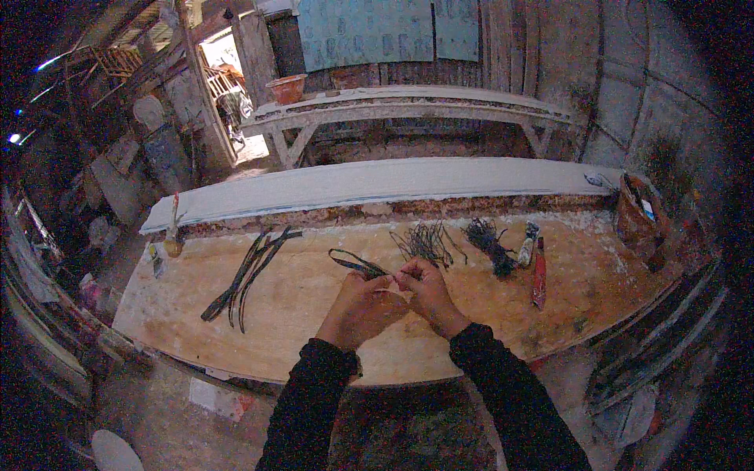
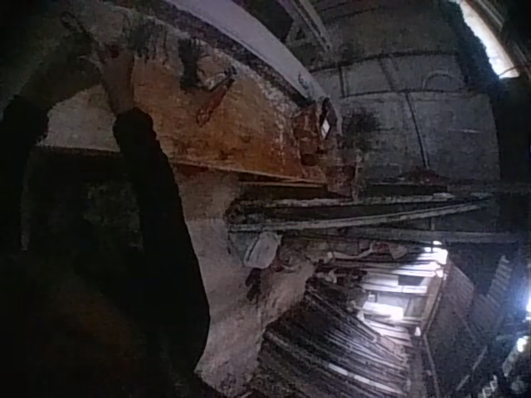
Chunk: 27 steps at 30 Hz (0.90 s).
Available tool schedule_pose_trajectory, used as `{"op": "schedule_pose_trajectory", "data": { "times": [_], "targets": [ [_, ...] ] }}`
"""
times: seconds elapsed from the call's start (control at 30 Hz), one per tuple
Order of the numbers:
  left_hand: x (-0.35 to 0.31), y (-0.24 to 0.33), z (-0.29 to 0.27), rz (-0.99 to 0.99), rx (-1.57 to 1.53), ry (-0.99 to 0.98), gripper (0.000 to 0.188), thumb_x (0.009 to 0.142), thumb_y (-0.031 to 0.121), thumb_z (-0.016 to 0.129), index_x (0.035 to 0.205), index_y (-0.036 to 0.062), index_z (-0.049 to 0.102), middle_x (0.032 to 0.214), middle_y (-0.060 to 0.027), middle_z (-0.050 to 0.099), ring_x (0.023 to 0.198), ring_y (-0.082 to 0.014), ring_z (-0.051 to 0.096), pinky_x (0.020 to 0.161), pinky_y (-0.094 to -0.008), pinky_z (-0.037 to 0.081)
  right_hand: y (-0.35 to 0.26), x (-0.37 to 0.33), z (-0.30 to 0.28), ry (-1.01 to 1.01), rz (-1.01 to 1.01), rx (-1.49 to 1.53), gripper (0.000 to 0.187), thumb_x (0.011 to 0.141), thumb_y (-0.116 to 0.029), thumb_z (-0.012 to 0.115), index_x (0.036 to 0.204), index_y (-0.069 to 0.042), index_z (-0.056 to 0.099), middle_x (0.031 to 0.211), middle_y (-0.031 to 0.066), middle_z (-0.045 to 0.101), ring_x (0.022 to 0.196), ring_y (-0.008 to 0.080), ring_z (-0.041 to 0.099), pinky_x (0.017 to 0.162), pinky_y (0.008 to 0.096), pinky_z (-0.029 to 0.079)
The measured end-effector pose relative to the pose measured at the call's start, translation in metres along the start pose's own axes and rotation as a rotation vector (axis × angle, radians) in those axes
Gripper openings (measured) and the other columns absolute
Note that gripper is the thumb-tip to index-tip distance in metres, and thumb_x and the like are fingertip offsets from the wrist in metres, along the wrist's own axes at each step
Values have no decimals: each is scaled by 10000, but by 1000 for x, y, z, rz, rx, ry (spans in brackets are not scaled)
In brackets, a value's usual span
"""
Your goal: The person repeatedly picks up thin black cords from a wooden workbench and weaves them together by hand. They occasionally separate and recombine the cords, forming a braided or woven structure. The cords are handled one at a time or in small groups, and the process continues throughout the clip.
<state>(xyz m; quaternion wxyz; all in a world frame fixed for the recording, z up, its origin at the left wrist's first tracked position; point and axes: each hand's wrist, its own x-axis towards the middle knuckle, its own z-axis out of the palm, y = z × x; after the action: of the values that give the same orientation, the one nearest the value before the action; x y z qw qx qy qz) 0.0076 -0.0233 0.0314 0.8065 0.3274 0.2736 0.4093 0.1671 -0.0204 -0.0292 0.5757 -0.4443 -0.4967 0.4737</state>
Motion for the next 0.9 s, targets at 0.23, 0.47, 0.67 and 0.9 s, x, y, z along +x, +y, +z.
{"op": "schedule_pose_trajectory", "data": {
  "times": [0.23, 0.47, 0.67, 0.9],
  "targets": [
    [7, -1, -11, -1, -70, -72, 58, 856, 40, 619, 882, -7, 596, 785, -99, 629, 635, -239, 632, 579, -396, 553, -36, -13, 11, 0, 193, 129, 125, 867, -129, 667, 951, -45, 626, 788, -8, 586, 747, 95, 543, 703, 252, 465],
    [8, -2, -6, 47, -150, -83, 65, 837, 57, 659, 866, 13, 622, 822, -95, 635, 719, -211, 630, 612, -390, 543, -28, -9, 12, -27, 169, -41, 157, 921, -216, 616, 913, -60, 614, 787, -5, 580, 734, 81, 538, 645, 236, 460],
    [26, -13, -31, 153, 67, 42, 157, 797, 107, 734, 890, 26, 638, 815, -66, 648, 729, -175, 627, 630, -313, 509, -31, -13, 14, -132, 293, 107, 218, 959, -309, 556, 941, -92, 574, 799, -24, 534, 705, 81, 516, 614, 233, 447],
    [42, -22, -41, 232, 203, 23, 169, 801, 124, 745, 905, 49, 634, 794, -33, 650, 682, -122, 606, 609, -269, 486, -10, -7, 1, -137, 318, 237, 212, 963, -303, 548, 951, -93, 569, 829, -18, 546, 734, 77, 518, 638, 226, 447]
  ]
}}
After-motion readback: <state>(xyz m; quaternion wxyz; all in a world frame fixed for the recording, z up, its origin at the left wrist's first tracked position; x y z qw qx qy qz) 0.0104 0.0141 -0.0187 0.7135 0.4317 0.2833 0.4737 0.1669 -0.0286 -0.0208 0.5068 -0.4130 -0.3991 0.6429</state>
